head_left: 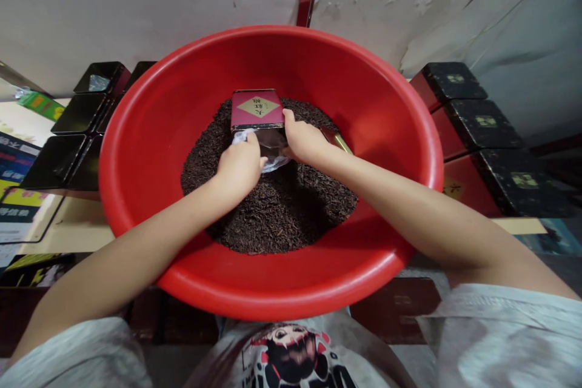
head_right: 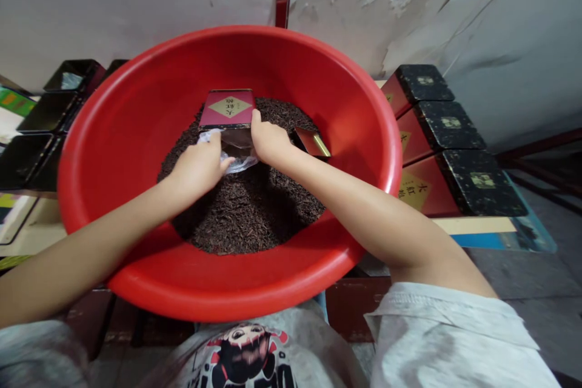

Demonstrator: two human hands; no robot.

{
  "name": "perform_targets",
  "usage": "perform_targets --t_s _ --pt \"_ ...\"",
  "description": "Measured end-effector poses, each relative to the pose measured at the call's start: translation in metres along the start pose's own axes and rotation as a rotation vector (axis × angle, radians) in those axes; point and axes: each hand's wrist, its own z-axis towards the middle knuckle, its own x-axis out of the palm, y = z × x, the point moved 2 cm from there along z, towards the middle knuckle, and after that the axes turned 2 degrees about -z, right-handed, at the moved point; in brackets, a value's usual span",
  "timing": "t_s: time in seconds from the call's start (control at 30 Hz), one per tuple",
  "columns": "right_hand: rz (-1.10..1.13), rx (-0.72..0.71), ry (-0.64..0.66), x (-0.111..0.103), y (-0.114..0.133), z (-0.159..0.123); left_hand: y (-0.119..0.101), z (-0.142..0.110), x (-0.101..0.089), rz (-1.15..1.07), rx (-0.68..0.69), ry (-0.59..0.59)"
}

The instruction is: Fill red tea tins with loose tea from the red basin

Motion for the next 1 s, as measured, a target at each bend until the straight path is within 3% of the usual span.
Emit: perform_targets --t_s 0.07,0.17,0.23,0.37,0.57,0.73,0.87,1.0 --pt "-0.012 -0.006 0.006 -0.002 0.004 -0.002 0.008 0.005 -0.010 0.021 0.008 -0.127" --pt "-0.032 -0.011 -0.008 -0.005 0.005 -0.003 0.018 0.015 -0.015 0.061 0.150 -0.345" --pt "-0.042 0.004 -0.006 -0.007 0.004 -0.003 0.025 0.021 -0.013 0.048 0.195 -0.417" --pt "-0.063 0.041 -0.057 -0.010 0.002 -0.005 0.038 0.032 -0.006 -0.033 0.129 -0.302" --pt "-0.105 -0.044 -0.096 -0.019 -0.005 -0.008 0.051 0.042 -0.010 0.016 0.277 -0.129" --pt "-0.041 0.001 -0.078 -0.014 -0.003 -0.010 0.061 0.052 -0.003 -0.187 0.355 -0.168" --pt "-0.106 0.056 -0.229 0.000 0.003 -0.004 0.057 0.055 0.007 -0.321 0.252 -0.243" --pt "-0.145 -0.074 -0.327 0.004 0.002 0.008 0.055 0.057 0.012 -0.472 0.139 -0.321"
